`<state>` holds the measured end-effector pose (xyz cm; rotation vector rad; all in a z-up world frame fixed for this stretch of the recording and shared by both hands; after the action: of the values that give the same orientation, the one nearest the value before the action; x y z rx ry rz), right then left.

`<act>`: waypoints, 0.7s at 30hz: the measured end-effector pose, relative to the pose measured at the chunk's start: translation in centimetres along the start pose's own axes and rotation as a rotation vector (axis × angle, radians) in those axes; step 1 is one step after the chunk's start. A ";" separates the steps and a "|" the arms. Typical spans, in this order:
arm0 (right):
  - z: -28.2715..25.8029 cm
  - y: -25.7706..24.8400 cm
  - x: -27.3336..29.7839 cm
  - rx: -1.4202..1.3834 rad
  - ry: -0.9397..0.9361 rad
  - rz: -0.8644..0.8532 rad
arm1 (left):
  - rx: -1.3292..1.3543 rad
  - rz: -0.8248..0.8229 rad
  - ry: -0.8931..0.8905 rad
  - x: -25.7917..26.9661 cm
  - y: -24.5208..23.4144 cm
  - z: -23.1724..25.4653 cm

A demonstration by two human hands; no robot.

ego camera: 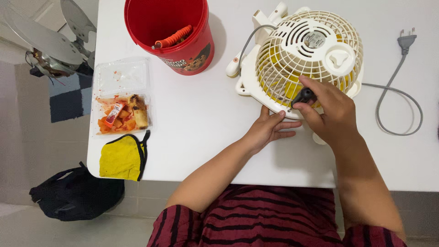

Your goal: The person reassembles a small electric fan on a white table. They use a screwdriver to tighten screws on the fan's base, then attach the front grille and secure the central hub cap. The fan is turned upright and the power cord is coiled.

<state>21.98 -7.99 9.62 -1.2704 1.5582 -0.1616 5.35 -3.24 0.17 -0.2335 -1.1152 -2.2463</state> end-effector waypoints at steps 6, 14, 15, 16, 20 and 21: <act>-0.3 0.0 -1.1 0.030 -0.123 0.022 | -0.012 0.006 0.000 0.0 0.0 0.0; -0.4 -0.8 -2.4 -0.042 -0.179 0.000 | 0.000 0.010 -0.007 0.2 0.2 0.2; 0.0 -0.7 -2.5 -0.052 -0.196 -0.006 | -0.006 0.014 -0.010 0.1 0.2 0.2; 0.4 -0.6 -2.7 -0.061 -0.214 -0.012 | -0.005 0.014 -0.016 0.1 0.2 0.2; 1.3 -0.7 -2.5 -0.068 -0.278 0.009 | 0.004 0.008 -0.023 -0.1 0.0 0.0; 1.6 -0.6 -2.5 -0.085 -0.275 -0.025 | 0.009 0.004 -0.023 -0.1 -0.1 -0.1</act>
<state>23.24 -5.55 10.95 -1.3187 1.3242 0.0625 5.37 -3.22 -0.03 -0.2578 -1.1351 -2.2400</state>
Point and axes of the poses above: each hand's wrist, its own x-axis away from the middle knuckle, its own y-axis out of the palm, z = x × y, the point moved 1 cm from there along -x, towards the middle knuckle, and after that the axes turned 8 degrees about -y, right-handed, at the moved point
